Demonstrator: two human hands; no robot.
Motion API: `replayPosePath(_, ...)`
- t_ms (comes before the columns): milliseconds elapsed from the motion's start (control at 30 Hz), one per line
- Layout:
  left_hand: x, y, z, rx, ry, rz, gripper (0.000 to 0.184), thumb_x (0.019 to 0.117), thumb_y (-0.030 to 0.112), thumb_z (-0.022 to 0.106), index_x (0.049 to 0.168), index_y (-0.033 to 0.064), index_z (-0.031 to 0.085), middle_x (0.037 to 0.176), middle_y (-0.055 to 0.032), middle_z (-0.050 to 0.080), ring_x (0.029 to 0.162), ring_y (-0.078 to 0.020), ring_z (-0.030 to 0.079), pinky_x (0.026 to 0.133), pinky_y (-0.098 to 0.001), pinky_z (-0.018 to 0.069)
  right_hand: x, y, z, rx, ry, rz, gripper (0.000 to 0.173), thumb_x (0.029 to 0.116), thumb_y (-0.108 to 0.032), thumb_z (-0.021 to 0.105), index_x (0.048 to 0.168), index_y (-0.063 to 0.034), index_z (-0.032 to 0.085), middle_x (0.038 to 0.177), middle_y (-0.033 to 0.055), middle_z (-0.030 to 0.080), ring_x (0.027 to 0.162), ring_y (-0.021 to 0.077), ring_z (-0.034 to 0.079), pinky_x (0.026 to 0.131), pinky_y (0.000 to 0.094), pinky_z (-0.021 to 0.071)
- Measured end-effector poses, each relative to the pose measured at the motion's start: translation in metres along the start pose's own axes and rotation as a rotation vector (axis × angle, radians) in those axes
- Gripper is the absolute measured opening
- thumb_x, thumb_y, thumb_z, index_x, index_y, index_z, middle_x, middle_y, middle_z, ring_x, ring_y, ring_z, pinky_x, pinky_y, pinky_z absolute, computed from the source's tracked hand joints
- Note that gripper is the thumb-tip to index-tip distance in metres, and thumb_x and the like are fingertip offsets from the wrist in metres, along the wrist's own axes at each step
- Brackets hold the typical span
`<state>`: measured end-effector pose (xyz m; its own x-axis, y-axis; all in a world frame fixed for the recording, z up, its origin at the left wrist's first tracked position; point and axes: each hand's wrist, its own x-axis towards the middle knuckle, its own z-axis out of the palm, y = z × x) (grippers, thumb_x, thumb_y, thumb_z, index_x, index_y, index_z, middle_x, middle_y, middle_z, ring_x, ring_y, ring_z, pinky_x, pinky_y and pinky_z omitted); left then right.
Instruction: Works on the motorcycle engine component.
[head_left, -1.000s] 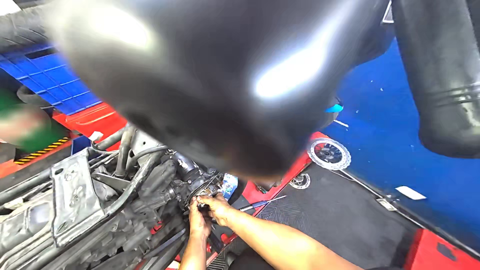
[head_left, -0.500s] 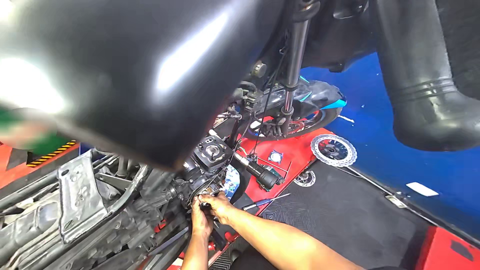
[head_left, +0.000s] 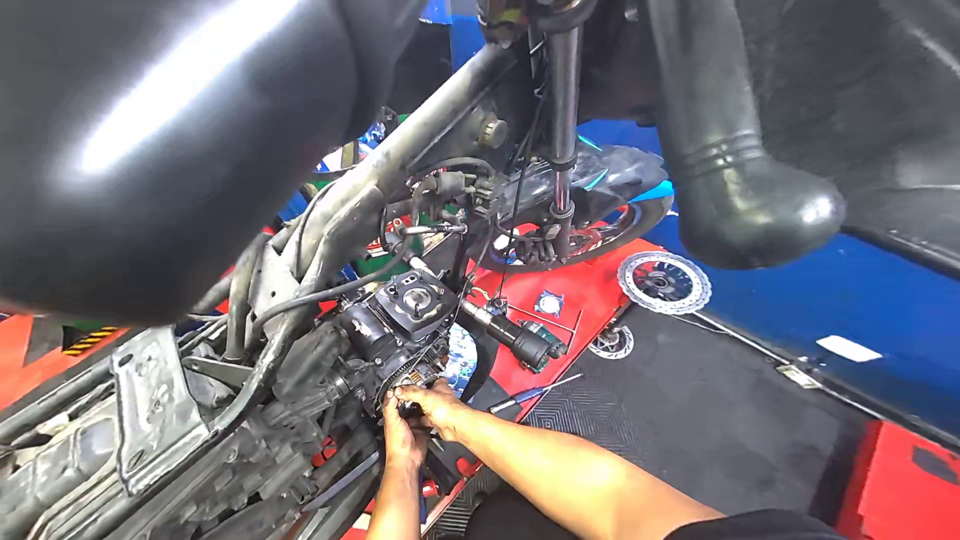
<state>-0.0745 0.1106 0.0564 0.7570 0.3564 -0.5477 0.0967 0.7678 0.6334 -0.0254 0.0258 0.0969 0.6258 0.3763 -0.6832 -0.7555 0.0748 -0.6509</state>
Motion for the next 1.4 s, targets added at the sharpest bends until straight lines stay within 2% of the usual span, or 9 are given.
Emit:
replayPosePath(200,0.002,0.0,-0.001,0.098,-0.007,-0.028,0.065,0.0981,0.071,0.037,0.109,0.0116,0.061,0.086,-0.0123,0.068,0.072,-0.0253,0.067,0.062,-0.0461,0.058,0.006,-0.007,-0.011,-0.2,-0.048,0.071,0.112,0.0685,-0.058,0.09,0.152,-0.0098,0.033,0.128,0.0191,0.065,0.11,0.0318,0.069,0.086,0.0504,0.0604)
replayPosePath(300,0.002,0.001,-0.001,0.159,0.029,-0.047,0.081,0.0947,0.081,0.032,0.129,0.0107,0.055,0.107,-0.0188,0.069,0.089,-0.0347,0.07,0.073,-0.0584,0.0582,0.001,-0.018,-0.026,-0.364,-0.147,0.078,0.099,0.0737,-0.066,0.083,0.148,-0.0119,0.045,0.13,0.0162,0.067,0.114,0.0319,0.068,0.089,0.0525,0.0589)
replayPosePath(400,-0.011,0.006,0.002,0.217,0.062,-0.081,0.093,0.0909,0.086,0.031,0.152,0.0172,0.04,0.139,-0.0205,0.059,0.119,-0.0409,0.062,0.093,-0.0674,0.0517,-0.014,-0.028,-0.056,-0.519,-0.21,0.079,0.08,0.0843,-0.047,0.083,0.146,-0.0077,0.052,0.133,0.0193,0.063,0.117,0.0343,0.063,0.097,0.0556,0.0534)
replayPosePath(567,-0.044,0.01,-0.008,0.451,0.071,-0.154,0.107,0.0882,0.091,0.028,0.156,0.008,0.031,0.149,-0.0236,0.052,0.129,-0.043,0.058,0.098,-0.065,0.0517,0.028,0.001,-0.115,-0.697,-0.152,-0.042,0.049,0.0926,-0.041,0.075,0.121,-0.0023,0.065,0.095,0.0164,0.068,0.081,0.0277,0.066,0.075,0.0502,0.0561)
replayPosePath(767,-0.102,0.029,-0.019,1.071,0.005,-0.263,0.059,0.1123,0.046,0.029,0.149,0.0013,0.041,0.132,-0.0202,0.064,0.111,-0.034,0.07,0.088,-0.0521,0.0602,0.052,0.006,-0.117,-0.574,0.048,-0.34,0.04,0.0913,-0.016,0.067,0.13,-0.0091,0.066,0.125,0.0216,0.067,0.117,0.0428,0.064,0.094,0.0692,0.0515)
replayPosePath(1133,-0.133,0.07,-0.076,1.607,0.138,-0.341,0.04,0.1073,0.02,0.052,0.14,-0.0028,0.051,0.117,-0.0172,0.071,0.102,-0.0246,0.072,0.088,-0.0439,0.061,0.1,0.038,-0.098,0.042,0.138,-0.37,0.033,0.0926,-0.01,0.061,0.124,-0.016,0.069,0.113,0.008,0.073,0.109,0.0266,0.069,0.092,0.057,0.0563)
replayPosePath(1267,-0.134,0.079,-0.102,1.741,-0.075,-0.425,0.037,0.1043,0.01,0.057,0.134,-0.0125,0.053,0.118,-0.0221,0.068,0.106,-0.0212,0.068,0.095,-0.0371,0.0563,0.096,0.036,-0.103,0.004,0.122,-0.405,0.036,0.0923,-0.008,0.06,0.126,-0.0158,0.068,0.111,0.0071,0.074,0.108,0.0253,0.07,0.091,0.056,0.0568)
replayPosePath(1333,-0.153,0.065,-0.049,1.897,-0.162,-0.498,0.038,0.1044,0.004,0.054,0.134,-0.0193,0.05,0.128,-0.033,0.062,0.116,-0.0287,0.065,0.099,-0.0364,0.0544,0.093,0.034,-0.105,-0.048,0.109,-0.409,0.038,0.0936,-0.008,0.058,0.13,-0.0159,0.066,0.115,0.0076,0.073,0.111,0.026,0.069,0.094,0.0562,0.0559)
replayPosePath(1400,-0.19,0.016,0.064,1.976,0.299,-0.618,0.037,0.1047,-0.003,0.049,0.14,-0.0122,0.051,0.145,-0.0257,0.055,0.133,-0.0275,0.054,0.113,-0.038,0.0395,0.084,0.029,-0.108,-0.092,0.087,-0.426,0.041,0.0965,-0.006,0.057,0.136,-0.0139,0.063,0.123,0.0112,0.07,0.117,0.0291,0.066,0.099,0.0573,0.0534)
